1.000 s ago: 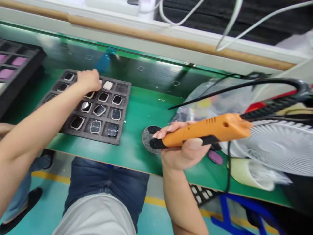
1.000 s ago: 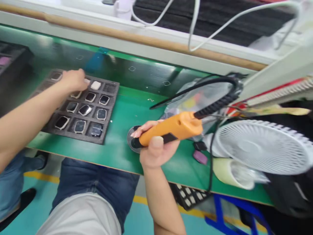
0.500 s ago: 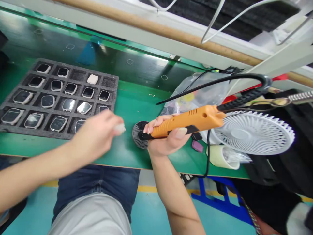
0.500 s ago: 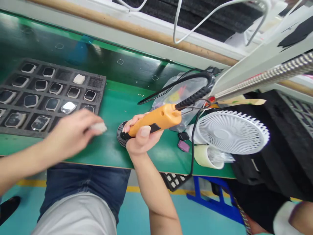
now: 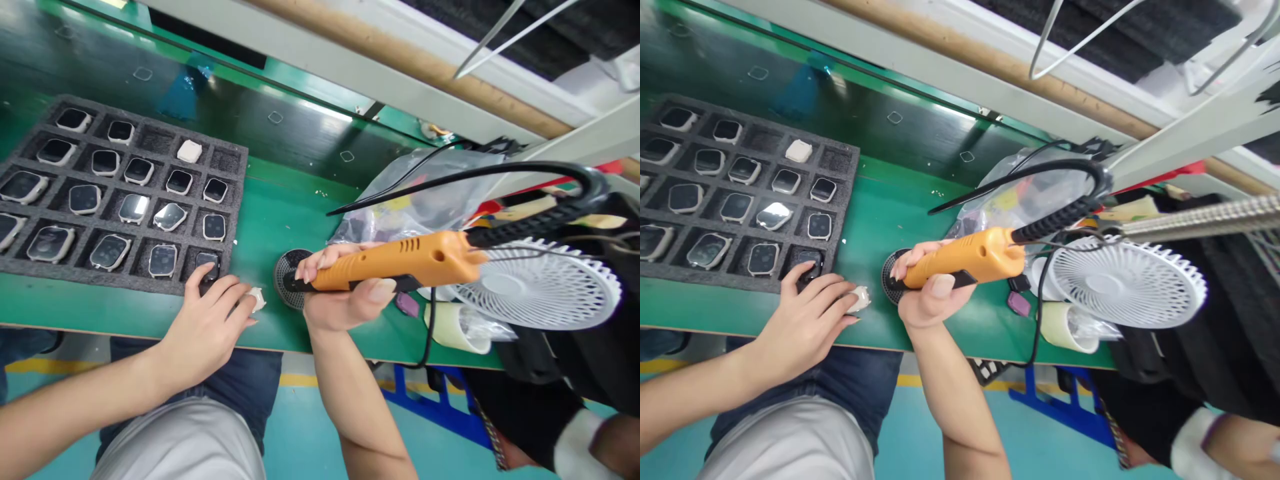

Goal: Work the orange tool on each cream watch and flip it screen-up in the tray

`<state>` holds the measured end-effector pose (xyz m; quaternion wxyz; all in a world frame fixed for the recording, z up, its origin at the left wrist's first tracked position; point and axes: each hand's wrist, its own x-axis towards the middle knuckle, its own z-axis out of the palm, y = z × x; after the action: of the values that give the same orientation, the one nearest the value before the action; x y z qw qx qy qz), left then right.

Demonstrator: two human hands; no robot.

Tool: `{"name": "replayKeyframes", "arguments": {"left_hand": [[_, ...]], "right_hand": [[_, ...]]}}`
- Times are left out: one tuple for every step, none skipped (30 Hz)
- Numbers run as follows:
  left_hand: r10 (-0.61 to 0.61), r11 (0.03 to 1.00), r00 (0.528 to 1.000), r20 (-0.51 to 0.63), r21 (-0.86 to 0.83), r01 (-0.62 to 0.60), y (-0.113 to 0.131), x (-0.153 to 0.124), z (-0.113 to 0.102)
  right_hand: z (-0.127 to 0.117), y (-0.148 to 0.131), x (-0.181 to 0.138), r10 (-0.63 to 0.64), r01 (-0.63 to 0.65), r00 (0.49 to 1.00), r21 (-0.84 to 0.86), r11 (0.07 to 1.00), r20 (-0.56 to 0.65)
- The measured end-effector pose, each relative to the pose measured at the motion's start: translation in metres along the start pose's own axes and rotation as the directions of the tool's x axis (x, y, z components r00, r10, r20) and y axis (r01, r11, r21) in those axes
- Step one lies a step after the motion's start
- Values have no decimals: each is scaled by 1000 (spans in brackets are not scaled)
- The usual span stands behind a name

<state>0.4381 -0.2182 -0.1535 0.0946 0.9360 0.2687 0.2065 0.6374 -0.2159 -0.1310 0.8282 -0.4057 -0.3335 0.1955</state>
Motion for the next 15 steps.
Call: {"name": "replayKeyframes", "arguments": {"left_hand": [[-1, 1000, 1000, -9, -7, 1, 0, -2, 2], [-2, 1000, 1000, -18, -14, 2, 1, -4, 3], [-2, 1000, 1000, -21, -22, 2, 1, -6, 4], [-1, 1000, 1000, -22, -29, 0, 1, -7, 5], [0, 999, 1000, -21, -37, -1, 0, -8, 6], [3, 999, 1000, -18, -46, -4, 0, -8, 6], [10, 998, 1000, -16, -55, -11, 0, -8, 6], [19, 998, 1000, -13, -61, -20, -1, -9, 6], [29, 997, 1000, -10, -68, -29, -1, -9, 6], [35, 997, 999, -8, -73, -36, -2, -9, 6], [40, 996, 999, -7, -77, -40, -2, -9, 6], [42, 996, 999, -7, -80, -42, -2, -10, 6], [39, 996, 999, -6, -82, -40, -2, -10, 7], [36, 996, 999, -1, -83, -36, -2, -10, 7], [34, 996, 999, 6, -83, -33, -2, -11, 7]], "right_hand": [[-1, 0, 0, 4, -4, 1000, 2, 1000, 7], [-2, 0, 0, 9, -9, 1000, 3, 1000, 15], [-3, -2, 0, 15, -15, 1000, 3, 1000, 24], [-3, -4, 1, 23, -23, 999, 3, 1000, 36], [-4, -8, 2, 31, -31, 998, 3, 1000, 50], [-4, -12, 3, 39, -39, 997, 1, 999, 64], [-4, -18, 3, 44, -44, 996, 1, 999, 75], [-3, -24, 4, 48, -48, 995, 0, 999, 84], [-1, -30, 3, 54, -54, 994, -3, 999, 91], [1, -35, 3, 62, -62, 993, -6, 998, 96], [3, -40, 2, 73, -73, 992, -10, 997, 103], [5, -44, 0, 88, -87, 990, -17, 996, 111], [8, -46, -2, 103, -101, 987, -25, 995, 123], [10, -48, -4, 124, -121, 983, -37, 992, 136], [12, -49, -7, 142, -136, 978, -49, 989, 150]]}}
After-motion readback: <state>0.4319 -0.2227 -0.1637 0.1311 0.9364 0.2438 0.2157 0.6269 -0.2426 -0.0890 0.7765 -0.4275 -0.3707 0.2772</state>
